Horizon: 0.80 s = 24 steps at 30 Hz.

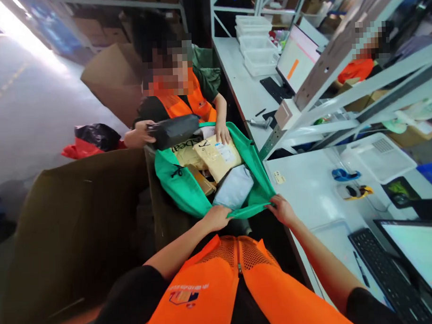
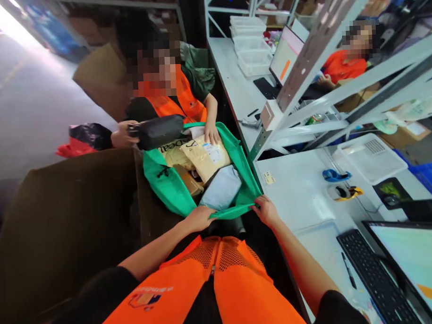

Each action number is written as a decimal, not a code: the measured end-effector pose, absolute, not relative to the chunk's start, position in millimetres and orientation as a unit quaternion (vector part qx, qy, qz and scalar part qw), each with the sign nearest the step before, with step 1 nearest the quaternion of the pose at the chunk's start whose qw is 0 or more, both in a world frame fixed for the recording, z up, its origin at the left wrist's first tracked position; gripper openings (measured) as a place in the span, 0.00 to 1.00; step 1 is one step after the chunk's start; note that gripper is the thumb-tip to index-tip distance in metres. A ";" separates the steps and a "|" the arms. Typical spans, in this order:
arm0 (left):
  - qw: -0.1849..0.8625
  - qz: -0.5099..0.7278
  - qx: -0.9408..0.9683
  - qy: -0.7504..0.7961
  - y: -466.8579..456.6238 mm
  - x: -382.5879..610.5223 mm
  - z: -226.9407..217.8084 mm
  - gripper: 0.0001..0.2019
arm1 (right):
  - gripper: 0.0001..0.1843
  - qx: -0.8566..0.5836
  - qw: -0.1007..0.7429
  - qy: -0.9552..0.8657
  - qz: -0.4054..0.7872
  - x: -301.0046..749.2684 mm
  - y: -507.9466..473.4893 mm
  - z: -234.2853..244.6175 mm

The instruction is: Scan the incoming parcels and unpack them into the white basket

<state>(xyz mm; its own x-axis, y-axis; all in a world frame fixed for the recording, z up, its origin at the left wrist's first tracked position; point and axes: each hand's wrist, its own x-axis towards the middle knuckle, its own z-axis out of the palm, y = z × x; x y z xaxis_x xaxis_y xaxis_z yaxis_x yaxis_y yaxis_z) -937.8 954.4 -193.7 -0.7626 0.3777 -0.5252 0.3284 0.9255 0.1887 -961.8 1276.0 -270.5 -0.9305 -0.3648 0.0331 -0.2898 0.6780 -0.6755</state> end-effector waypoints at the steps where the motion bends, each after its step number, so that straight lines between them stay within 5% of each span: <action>1: 0.287 0.042 0.188 0.938 951.6 -933.1 -188.3 0.16 | 0.14 -0.186 0.046 0.910 -0.367 -961.4 1277.6 -262.2; 15: 0.295 0.108 0.161 0.936 948.0 -915.8 -145.7 0.13 | 0.17 -0.216 0.000 0.881 -0.420 -935.0 1290.8 -207.6; 24: 0.305 0.010 0.222 0.926 946.5 -937.4 -141.4 0.20 | 0.15 -0.135 -0.030 0.877 -0.460 -902.6 1273.1 -216.0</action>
